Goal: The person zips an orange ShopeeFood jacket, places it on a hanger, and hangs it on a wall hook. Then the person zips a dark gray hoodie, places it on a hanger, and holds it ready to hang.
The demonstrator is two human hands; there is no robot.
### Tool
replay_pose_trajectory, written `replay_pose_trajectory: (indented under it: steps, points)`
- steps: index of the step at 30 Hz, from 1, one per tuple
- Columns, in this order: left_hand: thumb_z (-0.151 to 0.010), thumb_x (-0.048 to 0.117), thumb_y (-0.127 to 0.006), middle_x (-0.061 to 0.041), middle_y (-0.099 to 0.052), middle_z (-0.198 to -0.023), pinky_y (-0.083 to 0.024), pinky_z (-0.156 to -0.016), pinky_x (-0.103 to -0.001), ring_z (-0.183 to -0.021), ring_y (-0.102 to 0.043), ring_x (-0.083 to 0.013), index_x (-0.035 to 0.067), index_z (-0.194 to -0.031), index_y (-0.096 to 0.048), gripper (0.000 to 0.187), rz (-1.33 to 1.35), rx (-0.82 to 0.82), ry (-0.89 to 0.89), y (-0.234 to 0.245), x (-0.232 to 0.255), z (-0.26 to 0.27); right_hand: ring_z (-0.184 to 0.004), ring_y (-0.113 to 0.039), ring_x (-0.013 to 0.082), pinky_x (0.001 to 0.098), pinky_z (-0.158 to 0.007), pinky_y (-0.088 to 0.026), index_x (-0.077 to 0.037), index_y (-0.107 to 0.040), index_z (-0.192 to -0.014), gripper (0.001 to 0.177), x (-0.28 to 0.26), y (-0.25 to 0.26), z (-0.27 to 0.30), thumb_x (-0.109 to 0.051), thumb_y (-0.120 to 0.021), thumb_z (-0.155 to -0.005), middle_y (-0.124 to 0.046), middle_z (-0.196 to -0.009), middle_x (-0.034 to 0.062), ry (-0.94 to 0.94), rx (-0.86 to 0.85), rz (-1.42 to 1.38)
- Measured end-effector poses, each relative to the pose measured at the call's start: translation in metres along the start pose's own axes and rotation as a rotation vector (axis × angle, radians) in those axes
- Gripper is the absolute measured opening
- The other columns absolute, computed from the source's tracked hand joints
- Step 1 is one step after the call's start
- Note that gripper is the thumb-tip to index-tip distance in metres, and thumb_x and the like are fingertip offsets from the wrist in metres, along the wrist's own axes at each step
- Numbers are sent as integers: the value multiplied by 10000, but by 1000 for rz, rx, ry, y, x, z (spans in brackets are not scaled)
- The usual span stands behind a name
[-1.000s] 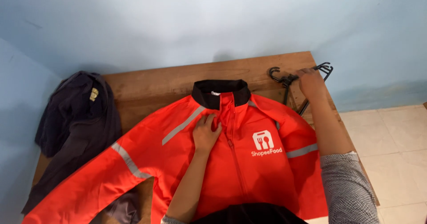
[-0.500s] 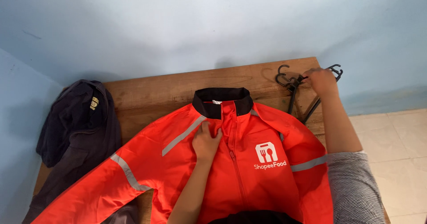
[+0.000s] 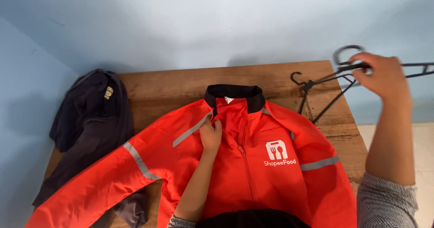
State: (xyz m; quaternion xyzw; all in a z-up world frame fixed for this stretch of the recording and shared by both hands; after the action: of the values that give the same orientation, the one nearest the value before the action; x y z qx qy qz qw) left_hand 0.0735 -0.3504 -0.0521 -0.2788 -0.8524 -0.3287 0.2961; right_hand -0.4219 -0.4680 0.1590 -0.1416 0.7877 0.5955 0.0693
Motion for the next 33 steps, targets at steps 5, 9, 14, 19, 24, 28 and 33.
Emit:
replay_pose_trajectory:
  steps: [5,9,14,19,24,28,33]
  points:
    - [-983,127,-616,-273,-565,-671,-482,-606,-456,-612,-546,-406,-103,-873,-552,263,189,-161,396,21,-1,-11,-709,-563,162,329,-615,-448,-41,-740,-1197,280,-64,61,32,-248,-759,-1008,-664,-846,98,30,228,-230]
    - [-1036,138,-591,-258,-558,-737,-456,-599,-439,-658,-534,-384,-75,-919,-548,246,110,-79,67,48,28,-22,-811,-573,102,269,-758,-493,-5,-635,-1157,189,-63,23,35,-183,-680,-1204,-625,-950,50,139,414,-720]
    - [-1025,122,-588,-222,-491,-686,-415,-574,-432,-598,-428,-324,-50,-839,-506,267,148,-108,134,62,39,-21,-874,-610,120,297,-859,-531,-112,-492,-1209,160,-170,-27,47,-234,-595,-1197,-618,-1004,31,143,346,-1548]
    - [-1039,114,-595,-155,-401,-670,-385,-574,-409,-605,-369,-262,-20,-773,-421,345,250,-39,95,79,52,-17,-894,-617,142,316,-858,-527,-138,-481,-1154,140,-243,-122,52,-266,-536,-1140,-626,-1002,24,31,121,-2046]
    - [-1062,132,-595,-33,-314,-636,-300,-507,-340,-574,-294,-116,17,-734,-356,421,400,-32,279,82,39,-6,-844,-562,111,284,-832,-507,-77,-457,-1111,148,-270,-148,69,-218,-447,-1151,-623,-980,48,364,-104,-1377]
    - [-1058,167,-582,9,-395,-572,-330,-460,-281,-514,-365,-61,54,-710,-406,406,545,-36,436,83,33,3,-756,-523,112,279,-740,-478,-49,-459,-1129,160,-269,-143,82,-209,-448,-1128,-595,-892,45,373,-334,-1221]
    - [-1050,184,-556,34,-445,-615,-387,-477,-245,-528,-405,-38,77,-759,-497,316,676,29,510,100,43,-5,-710,-564,109,289,-651,-473,-37,-558,-1140,193,-259,-85,75,-212,-518,-1068,-620,-826,27,353,-260,-797]
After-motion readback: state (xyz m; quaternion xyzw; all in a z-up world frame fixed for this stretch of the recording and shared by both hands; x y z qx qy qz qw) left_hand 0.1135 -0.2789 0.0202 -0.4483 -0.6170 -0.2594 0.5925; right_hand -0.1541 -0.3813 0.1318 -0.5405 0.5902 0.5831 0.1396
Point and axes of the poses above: each hand's wrist, its own z-axis away from the middle knuckle, its own y-axis out of the back of the hand, x = y × z, the point moved 4 cm from there along -z, towards the middle knuckle
